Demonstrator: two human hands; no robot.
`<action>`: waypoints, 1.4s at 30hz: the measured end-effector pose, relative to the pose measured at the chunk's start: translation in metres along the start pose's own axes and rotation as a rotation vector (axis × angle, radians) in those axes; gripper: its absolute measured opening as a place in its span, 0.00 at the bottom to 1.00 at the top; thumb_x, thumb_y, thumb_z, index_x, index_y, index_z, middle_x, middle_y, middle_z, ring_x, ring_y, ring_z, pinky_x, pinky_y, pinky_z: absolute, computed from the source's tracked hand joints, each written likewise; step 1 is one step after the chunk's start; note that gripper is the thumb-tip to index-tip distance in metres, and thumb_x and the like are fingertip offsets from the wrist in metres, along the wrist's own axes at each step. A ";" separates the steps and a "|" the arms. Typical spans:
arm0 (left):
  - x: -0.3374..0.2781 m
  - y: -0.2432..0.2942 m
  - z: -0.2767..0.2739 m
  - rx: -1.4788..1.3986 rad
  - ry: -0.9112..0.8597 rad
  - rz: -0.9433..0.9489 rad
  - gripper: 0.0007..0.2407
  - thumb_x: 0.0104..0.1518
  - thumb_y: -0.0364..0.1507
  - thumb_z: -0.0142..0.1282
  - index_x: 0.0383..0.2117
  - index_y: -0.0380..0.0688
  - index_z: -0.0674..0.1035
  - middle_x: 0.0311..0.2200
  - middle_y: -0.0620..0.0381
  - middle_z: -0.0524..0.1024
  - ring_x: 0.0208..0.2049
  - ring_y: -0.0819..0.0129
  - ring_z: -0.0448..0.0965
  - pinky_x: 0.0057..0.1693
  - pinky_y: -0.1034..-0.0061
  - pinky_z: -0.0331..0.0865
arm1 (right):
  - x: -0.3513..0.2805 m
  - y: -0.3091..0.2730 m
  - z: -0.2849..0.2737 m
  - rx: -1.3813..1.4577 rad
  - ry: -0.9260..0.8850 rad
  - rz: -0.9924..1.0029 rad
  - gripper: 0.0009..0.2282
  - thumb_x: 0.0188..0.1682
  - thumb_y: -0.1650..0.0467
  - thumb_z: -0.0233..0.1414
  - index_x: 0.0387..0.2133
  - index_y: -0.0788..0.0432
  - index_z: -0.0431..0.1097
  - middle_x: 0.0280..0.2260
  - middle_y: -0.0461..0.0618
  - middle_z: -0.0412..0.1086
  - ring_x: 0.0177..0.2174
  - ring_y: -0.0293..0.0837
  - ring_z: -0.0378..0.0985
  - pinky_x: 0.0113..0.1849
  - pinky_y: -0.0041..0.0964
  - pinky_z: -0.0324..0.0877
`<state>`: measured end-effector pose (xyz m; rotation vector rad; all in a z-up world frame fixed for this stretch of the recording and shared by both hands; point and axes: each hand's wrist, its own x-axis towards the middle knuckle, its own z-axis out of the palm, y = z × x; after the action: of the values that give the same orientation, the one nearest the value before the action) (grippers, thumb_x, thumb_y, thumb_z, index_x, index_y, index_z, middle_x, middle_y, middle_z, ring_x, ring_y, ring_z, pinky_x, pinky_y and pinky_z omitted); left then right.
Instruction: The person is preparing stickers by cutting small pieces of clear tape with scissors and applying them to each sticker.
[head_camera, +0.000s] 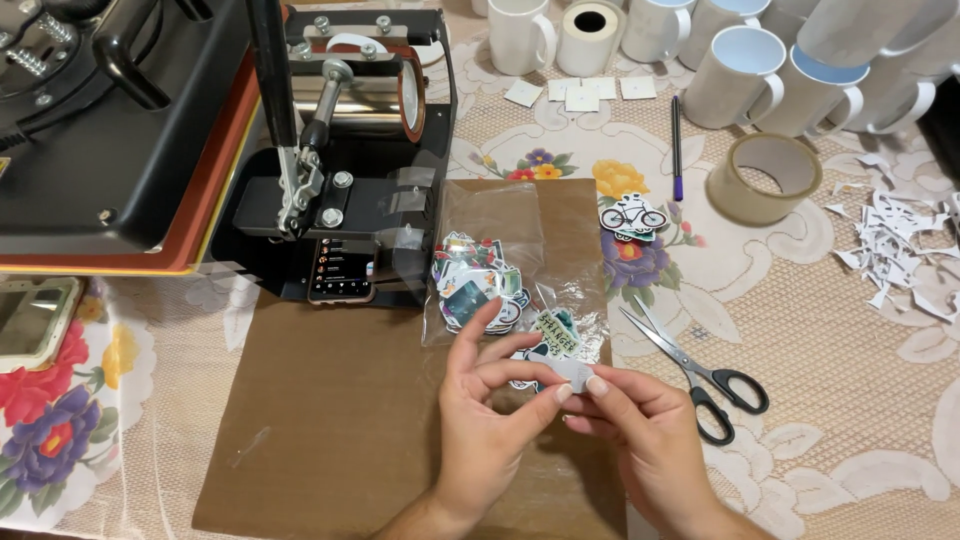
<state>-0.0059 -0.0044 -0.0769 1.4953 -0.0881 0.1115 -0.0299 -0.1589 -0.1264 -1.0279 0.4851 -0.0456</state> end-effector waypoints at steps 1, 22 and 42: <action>0.000 0.000 0.000 0.001 -0.002 -0.001 0.03 0.44 0.27 0.69 0.22 0.50 0.85 0.66 0.59 0.61 0.51 0.69 0.80 0.58 0.72 0.73 | 0.000 0.001 -0.001 0.002 0.002 0.000 0.11 0.45 0.80 0.54 0.39 0.78 0.75 0.34 0.77 0.78 0.30 0.62 0.81 0.32 0.48 0.79; -0.001 -0.002 0.004 0.112 0.077 -0.004 0.06 0.40 0.27 0.73 0.21 0.51 0.85 0.66 0.62 0.63 0.48 0.72 0.82 0.48 0.80 0.74 | -0.013 0.001 0.003 -0.138 -0.011 -0.101 0.11 0.41 0.80 0.58 0.37 0.77 0.78 0.31 0.74 0.81 0.26 0.57 0.84 0.33 0.44 0.83; 0.005 -0.001 -0.010 -0.020 -0.068 -0.051 0.34 0.45 0.29 0.68 0.62 0.46 0.64 0.46 0.53 0.81 0.51 0.67 0.79 0.56 0.73 0.68 | 0.003 -0.029 -0.005 -0.387 -0.038 -0.399 0.06 0.45 0.76 0.57 0.33 0.68 0.78 0.25 0.59 0.79 0.24 0.46 0.79 0.33 0.36 0.76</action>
<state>-0.0014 0.0059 -0.0779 1.4802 -0.1057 0.0181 -0.0236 -0.1790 -0.1053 -1.4922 0.2510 -0.2962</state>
